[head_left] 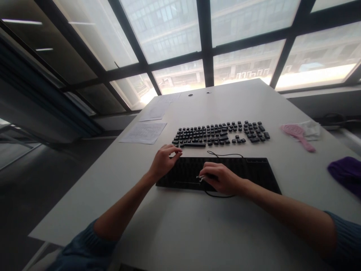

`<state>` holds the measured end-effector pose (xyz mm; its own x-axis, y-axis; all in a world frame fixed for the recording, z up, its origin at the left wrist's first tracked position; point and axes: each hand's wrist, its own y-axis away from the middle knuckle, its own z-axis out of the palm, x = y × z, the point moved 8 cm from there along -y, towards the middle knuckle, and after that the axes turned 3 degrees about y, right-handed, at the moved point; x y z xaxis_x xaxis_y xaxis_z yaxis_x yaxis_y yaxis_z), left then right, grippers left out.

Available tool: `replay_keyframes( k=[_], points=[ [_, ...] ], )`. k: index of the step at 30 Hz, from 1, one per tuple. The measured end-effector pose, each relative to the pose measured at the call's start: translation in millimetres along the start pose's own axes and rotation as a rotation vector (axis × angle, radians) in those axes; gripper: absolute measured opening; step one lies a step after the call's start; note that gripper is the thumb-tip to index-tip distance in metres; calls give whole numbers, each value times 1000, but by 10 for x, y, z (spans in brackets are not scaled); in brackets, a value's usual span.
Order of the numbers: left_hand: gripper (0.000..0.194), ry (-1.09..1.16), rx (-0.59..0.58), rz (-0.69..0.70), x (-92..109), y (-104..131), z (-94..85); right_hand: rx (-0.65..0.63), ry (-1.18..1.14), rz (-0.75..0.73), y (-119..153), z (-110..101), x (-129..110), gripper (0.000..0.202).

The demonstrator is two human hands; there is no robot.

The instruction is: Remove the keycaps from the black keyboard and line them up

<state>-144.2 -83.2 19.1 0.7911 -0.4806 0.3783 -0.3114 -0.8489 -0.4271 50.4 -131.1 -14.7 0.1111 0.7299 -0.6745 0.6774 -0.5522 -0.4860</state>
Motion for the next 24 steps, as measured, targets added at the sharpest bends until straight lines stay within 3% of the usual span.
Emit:
replay_keyframes(
  k=[4, 8, 24],
  points=[
    [11, 80, -75, 22, 35, 585, -69, -122, 227, -94, 66, 158, -69, 14],
    [14, 127, -105, 56, 0, 872, -57, -163, 388, -107, 96, 255, -32, 11],
    [12, 113, -207, 93, -3, 942, 30, -173, 547, -133, 81, 392, -54, 23]
  ],
)
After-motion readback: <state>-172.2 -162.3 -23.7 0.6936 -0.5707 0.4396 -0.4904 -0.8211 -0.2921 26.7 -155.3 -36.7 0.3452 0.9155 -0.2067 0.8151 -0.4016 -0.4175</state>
